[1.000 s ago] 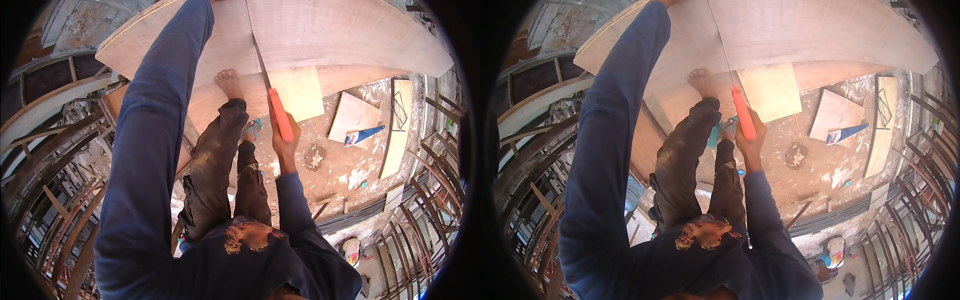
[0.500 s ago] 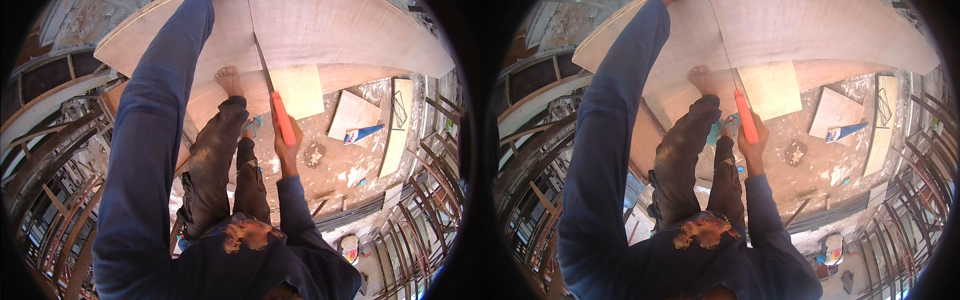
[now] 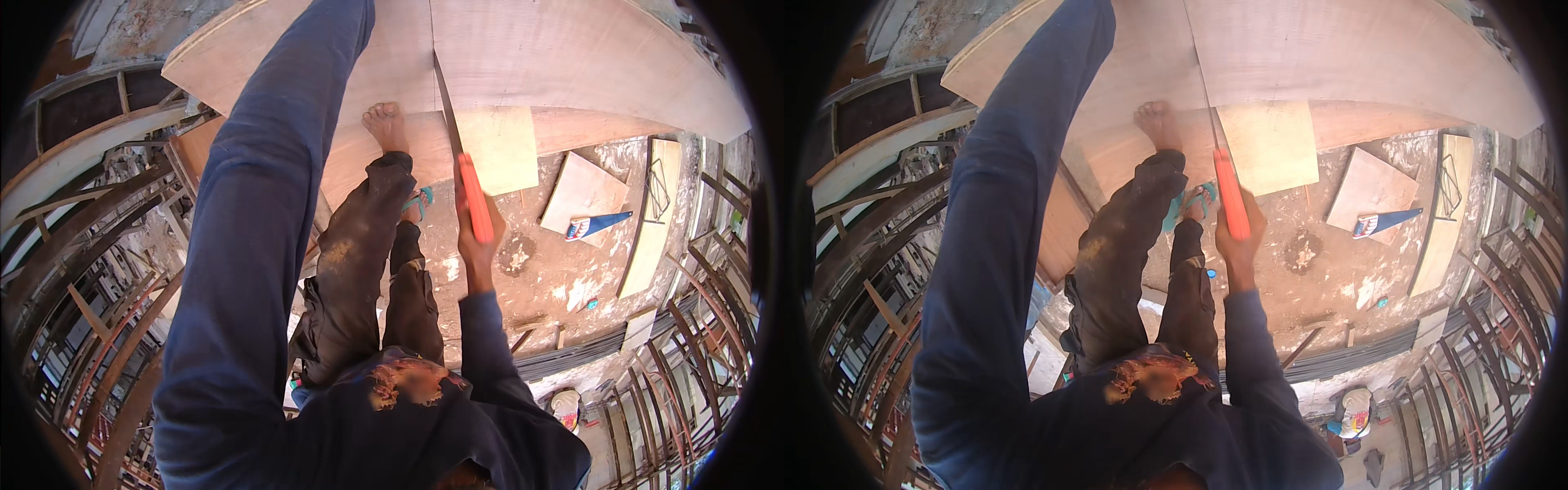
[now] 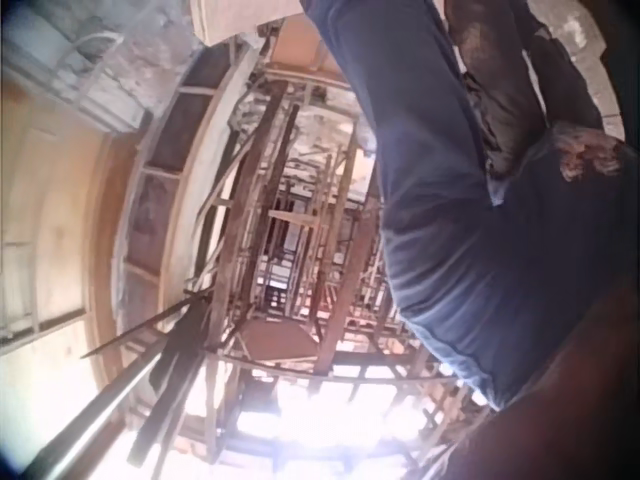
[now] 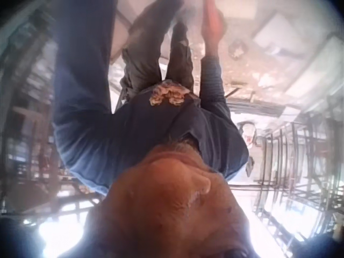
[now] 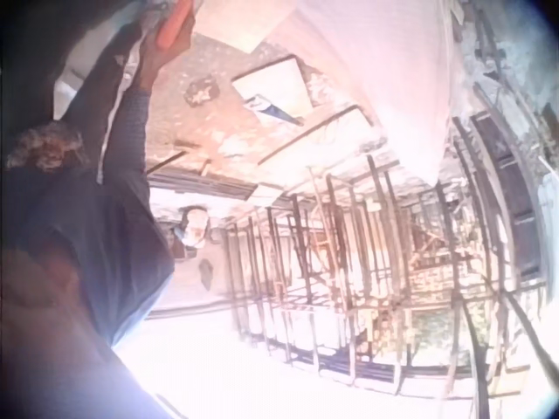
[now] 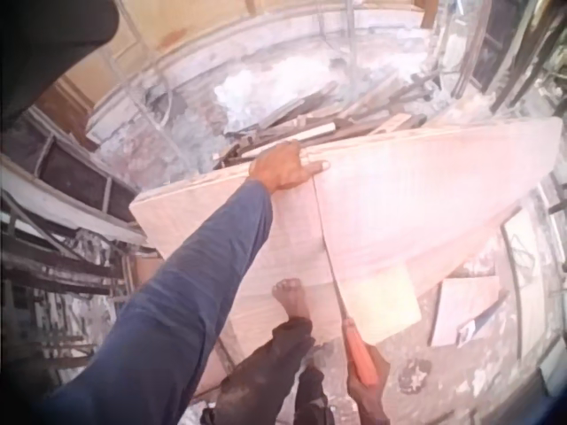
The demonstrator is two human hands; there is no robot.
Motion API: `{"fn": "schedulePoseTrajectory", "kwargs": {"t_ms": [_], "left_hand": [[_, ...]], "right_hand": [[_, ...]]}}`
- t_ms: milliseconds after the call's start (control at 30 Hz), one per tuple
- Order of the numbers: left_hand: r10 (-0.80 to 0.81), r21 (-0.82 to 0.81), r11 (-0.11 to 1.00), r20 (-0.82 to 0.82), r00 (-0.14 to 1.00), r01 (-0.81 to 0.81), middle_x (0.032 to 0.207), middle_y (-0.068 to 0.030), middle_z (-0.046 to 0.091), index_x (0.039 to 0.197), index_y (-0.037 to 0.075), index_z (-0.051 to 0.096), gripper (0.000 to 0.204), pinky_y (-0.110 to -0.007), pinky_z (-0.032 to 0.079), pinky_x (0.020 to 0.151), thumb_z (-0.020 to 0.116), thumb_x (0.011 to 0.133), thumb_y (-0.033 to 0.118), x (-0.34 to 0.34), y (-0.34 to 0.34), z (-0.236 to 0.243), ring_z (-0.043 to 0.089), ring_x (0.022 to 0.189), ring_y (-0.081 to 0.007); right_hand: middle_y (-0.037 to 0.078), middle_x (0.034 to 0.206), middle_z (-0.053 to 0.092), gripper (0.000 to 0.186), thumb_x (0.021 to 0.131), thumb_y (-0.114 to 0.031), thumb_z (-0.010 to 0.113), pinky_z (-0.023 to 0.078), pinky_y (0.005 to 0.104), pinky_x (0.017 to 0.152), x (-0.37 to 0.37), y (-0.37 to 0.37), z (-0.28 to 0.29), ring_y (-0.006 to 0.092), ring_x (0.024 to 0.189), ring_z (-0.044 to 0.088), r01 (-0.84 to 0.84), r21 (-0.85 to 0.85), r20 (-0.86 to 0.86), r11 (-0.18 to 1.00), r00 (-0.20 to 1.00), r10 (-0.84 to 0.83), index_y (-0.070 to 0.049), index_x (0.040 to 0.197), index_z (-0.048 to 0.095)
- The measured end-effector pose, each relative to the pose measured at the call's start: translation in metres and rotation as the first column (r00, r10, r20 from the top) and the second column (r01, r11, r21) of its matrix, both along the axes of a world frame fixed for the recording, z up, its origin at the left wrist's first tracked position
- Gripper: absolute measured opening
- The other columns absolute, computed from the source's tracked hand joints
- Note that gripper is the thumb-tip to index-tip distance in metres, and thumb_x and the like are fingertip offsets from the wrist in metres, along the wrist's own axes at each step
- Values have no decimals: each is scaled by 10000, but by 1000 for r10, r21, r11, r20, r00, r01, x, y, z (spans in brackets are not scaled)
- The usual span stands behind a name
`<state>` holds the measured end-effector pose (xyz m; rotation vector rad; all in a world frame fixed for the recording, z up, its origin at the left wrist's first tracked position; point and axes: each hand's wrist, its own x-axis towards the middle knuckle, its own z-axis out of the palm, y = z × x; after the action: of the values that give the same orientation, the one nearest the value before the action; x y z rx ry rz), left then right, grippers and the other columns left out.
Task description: The person saws a large wooden board using a hand saw, first while the board is flat on a support and then while holding it upright, before moving the board aside.
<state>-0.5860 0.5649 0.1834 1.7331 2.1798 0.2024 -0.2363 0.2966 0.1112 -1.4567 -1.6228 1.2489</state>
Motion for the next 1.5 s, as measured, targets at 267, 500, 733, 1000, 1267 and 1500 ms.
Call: {"fn": "schedulePoseTrajectory", "kwargs": {"t_ms": [267,500,733,1000,1267,1500], "left_hand": [[-63,79,995,28,998,61,1346,-317,579,1327,-81,569,974,-491,438,1066,596,815,747,5,13,-18,556,1274,-428],[-33,71,997,-11,999,34,1360,-312,572,1357,-86,540,1013,-496,429,1073,579,817,771,-12,2,-15,542,1291,-427],[-39,18,999,22,999,39,1405,-301,542,1377,-77,521,1021,-493,423,1085,581,813,771,4,9,-29,527,1312,-420],[-12,36,999,25,1000,11,1365,-293,579,1339,-54,573,984,-495,431,1076,580,809,775,-5,5,-9,543,1297,-415],[-70,67,995,16,997,69,1356,-306,579,1318,-77,583,981,-496,431,1074,582,812,764,1,20,-23,539,1298,-418],[-35,48,998,-26,999,37,1317,-306,605,1268,-86,615,969,-480,443,1061,588,804,764,-9,4,-17,562,1271,-417]], "right_hand": [[187,940,718,312,816,-8,643,544,364,781,-31,50,-30,307,866,722,52,8,20,999,998,-52,4,1125,679],[200,1044,725,419,799,52,595,549,350,844,5,-3,10,275,922,723,-8,-78,8,997,1000,9,40,1212,664],[202,867,700,264,800,-21,640,528,390,728,-65,94,-51,337,769,692,17,40,67,999,998,-20,11,1059,674],[186,989,723,405,807,59,587,551,344,806,6,-5,6,250,880,721,-24,-31,54,999,998,25,29,1202,670],[196,911,706,317,823,-5,629,543,367,755,-26,47,-33,323,824,713,40,61,34,997,999,-42,1,1136,677],[221,1105,723,408,825,36,593,539,385,922,27,-31,20,307,1057,719,-31,-106,98,994,994,41,37,1227,657]]}}
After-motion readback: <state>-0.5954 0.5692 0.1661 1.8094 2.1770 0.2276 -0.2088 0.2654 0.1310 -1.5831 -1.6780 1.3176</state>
